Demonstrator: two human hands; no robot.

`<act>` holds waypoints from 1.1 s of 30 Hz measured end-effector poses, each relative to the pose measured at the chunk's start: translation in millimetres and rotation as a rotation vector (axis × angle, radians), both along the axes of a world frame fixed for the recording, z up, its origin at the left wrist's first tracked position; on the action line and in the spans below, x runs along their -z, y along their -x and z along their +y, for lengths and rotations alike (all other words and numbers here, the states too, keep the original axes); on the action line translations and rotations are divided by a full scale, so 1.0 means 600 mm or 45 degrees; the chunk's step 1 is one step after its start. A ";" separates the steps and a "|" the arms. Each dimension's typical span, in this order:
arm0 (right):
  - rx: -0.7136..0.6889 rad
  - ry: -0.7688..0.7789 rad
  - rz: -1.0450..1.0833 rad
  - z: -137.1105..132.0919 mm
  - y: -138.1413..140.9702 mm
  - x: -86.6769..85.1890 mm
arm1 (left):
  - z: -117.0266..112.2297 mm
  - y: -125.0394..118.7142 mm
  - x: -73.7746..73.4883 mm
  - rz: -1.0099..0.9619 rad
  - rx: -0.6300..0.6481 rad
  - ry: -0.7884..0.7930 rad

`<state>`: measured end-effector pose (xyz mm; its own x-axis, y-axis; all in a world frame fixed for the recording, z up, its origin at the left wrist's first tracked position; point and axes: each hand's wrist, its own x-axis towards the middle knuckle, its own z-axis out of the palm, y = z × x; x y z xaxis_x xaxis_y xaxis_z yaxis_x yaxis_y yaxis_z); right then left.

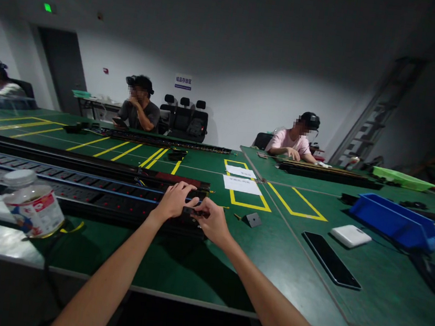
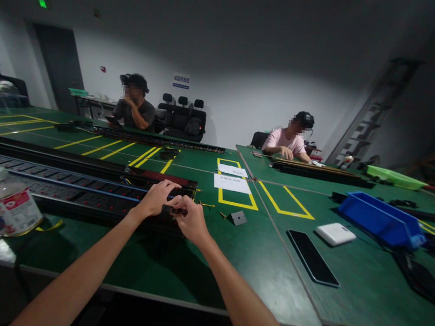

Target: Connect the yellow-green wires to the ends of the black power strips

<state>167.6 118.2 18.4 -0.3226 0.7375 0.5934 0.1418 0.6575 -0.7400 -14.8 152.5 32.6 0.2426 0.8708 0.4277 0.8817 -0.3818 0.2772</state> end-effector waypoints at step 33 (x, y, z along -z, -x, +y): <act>0.054 -0.070 0.004 -0.003 0.004 0.003 | -0.005 -0.003 -0.004 0.035 -0.010 0.016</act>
